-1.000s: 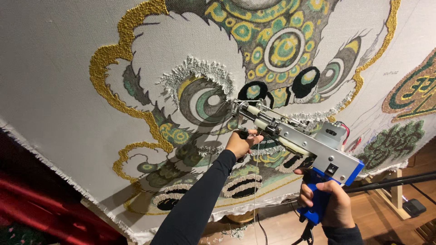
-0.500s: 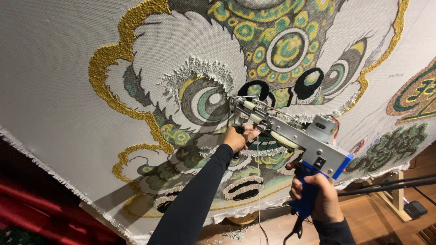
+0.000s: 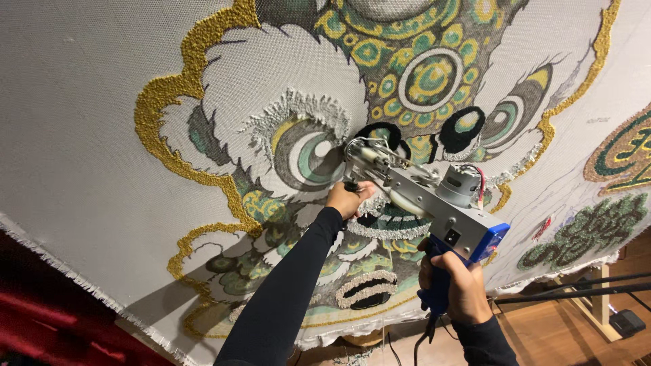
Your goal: The person uses a handheld tufting gun to apply white yarn to a large canvas featuring a pre-printed design of a stylized creature. The operator guides the tool along the contours of the design, filling in specific areas to create a textured, raised surface.
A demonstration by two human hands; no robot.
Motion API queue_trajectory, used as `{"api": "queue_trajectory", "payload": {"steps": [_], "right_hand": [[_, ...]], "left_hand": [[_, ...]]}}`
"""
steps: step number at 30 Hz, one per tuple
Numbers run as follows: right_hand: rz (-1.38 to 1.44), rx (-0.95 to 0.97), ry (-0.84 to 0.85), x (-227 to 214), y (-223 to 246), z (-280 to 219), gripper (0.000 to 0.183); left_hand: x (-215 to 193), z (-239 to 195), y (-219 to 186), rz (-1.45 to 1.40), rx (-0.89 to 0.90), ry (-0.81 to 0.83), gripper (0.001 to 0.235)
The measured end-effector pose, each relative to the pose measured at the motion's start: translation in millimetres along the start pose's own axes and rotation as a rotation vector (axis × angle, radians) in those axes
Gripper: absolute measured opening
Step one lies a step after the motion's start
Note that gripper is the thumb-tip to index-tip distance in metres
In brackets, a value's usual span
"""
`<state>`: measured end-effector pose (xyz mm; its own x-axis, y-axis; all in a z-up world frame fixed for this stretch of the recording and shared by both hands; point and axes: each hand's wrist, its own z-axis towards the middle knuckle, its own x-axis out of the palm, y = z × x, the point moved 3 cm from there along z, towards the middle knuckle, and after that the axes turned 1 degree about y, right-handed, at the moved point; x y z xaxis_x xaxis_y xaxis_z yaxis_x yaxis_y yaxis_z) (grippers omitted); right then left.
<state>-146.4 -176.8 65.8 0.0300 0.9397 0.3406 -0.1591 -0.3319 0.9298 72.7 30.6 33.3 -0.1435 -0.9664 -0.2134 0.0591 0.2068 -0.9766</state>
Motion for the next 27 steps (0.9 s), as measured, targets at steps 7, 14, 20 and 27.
{"api": "queue_trajectory", "payload": {"steps": [7,14,20,27], "right_hand": [[0.063,0.028,0.001,2,2,0,0.035],[0.182,0.113,0.005,8,-4,-2,0.042],[0.232,0.162,0.018,8,-9,-1,0.042],[0.254,0.166,0.012,9,-7,-5,0.042]], "left_hand": [[-1,2,-3,0.037,-0.015,-0.012,0.035],[-7,2,-8,-0.006,0.031,-0.049,0.032],[-12,-8,-23,0.087,-0.031,-0.071,0.032],[-11,-12,-33,0.137,-0.027,-0.08,0.033]]}}
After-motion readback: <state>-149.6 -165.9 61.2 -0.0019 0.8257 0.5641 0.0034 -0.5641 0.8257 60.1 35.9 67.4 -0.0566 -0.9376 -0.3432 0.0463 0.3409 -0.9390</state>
